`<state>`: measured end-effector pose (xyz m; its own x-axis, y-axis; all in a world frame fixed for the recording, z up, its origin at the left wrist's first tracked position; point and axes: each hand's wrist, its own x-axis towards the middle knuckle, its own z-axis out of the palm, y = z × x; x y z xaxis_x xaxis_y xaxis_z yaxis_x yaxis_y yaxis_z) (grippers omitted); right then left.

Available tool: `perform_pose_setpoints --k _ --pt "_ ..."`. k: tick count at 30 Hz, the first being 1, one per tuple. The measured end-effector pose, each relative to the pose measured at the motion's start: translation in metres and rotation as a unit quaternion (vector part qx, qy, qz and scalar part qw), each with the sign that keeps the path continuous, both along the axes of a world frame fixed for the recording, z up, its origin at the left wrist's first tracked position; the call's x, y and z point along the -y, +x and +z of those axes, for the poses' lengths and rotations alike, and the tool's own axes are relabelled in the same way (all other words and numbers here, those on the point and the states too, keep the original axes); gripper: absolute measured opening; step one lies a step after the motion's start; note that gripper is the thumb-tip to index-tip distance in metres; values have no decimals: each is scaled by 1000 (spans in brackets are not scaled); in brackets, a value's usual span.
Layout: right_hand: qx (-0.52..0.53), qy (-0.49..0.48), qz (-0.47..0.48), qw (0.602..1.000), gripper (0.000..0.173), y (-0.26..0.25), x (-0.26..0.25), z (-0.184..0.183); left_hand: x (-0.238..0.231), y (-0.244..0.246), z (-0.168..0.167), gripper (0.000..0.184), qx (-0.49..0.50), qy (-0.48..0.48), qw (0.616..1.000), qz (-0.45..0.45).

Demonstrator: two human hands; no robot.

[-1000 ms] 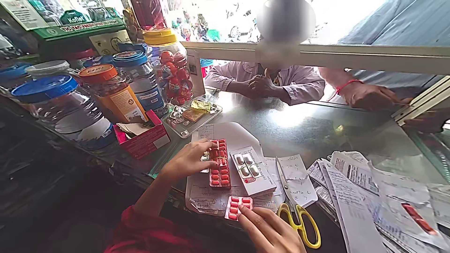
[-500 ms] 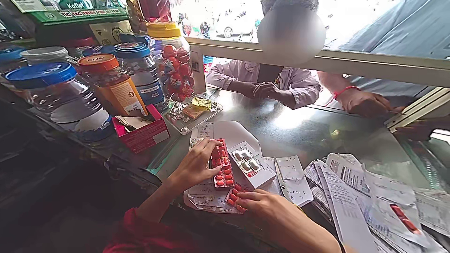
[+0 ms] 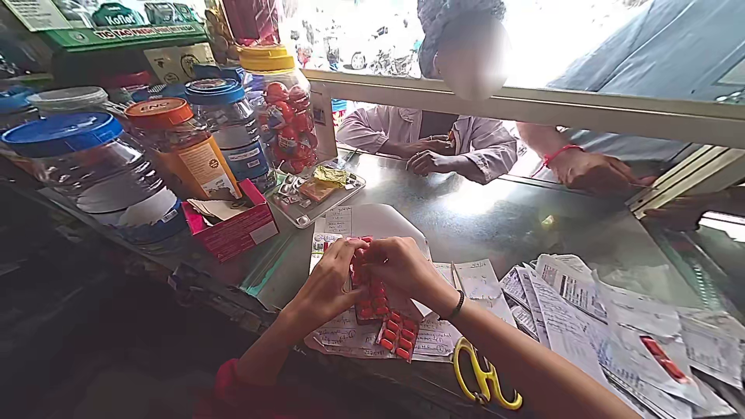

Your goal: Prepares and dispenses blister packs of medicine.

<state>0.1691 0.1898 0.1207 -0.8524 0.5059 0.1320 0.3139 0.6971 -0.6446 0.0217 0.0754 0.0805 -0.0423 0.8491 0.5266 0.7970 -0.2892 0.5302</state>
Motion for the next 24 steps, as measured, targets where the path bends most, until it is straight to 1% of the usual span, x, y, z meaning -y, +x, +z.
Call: perform_pose_setpoints --k 2,4,7,10,13,16,18,20,22,24 --pt "10 20 5 1000 17 1 0 -1 1 0 -4 59 35 0 999 14" --pt "-26 67 16 997 17 3 3 -10 1 -3 -8 61 59 -17 998 5" --pt "-72 106 2 992 15 6 7 -18 -2 -11 -13 60 86 -32 995 -35" --pt "-104 152 -14 983 15 7 10 -26 -2 -10 -12 59 114 -49 992 -30" --pt "-142 210 -34 967 15 9 18 -34 2 -6 -5 58 116 -85 990 -4" --pt "-148 261 -36 953 14 12 23 -37 -1 -4 -1 57 102 -106 989 7" --pt "-125 268 -12 955 13 16 23 -31 -2 -4 1 54 87 -112 990 17" --pt "-104 246 18 963 14 21 19 -22 -1 -2 1 47 72 -103 992 32" --pt "-105 220 38 969 16 22 16 -20 1 2 -3 42 42 -62 996 53" --pt "-120 203 42 971 17 21 16 -22 4 5 -8 42 13 -15 998 64"
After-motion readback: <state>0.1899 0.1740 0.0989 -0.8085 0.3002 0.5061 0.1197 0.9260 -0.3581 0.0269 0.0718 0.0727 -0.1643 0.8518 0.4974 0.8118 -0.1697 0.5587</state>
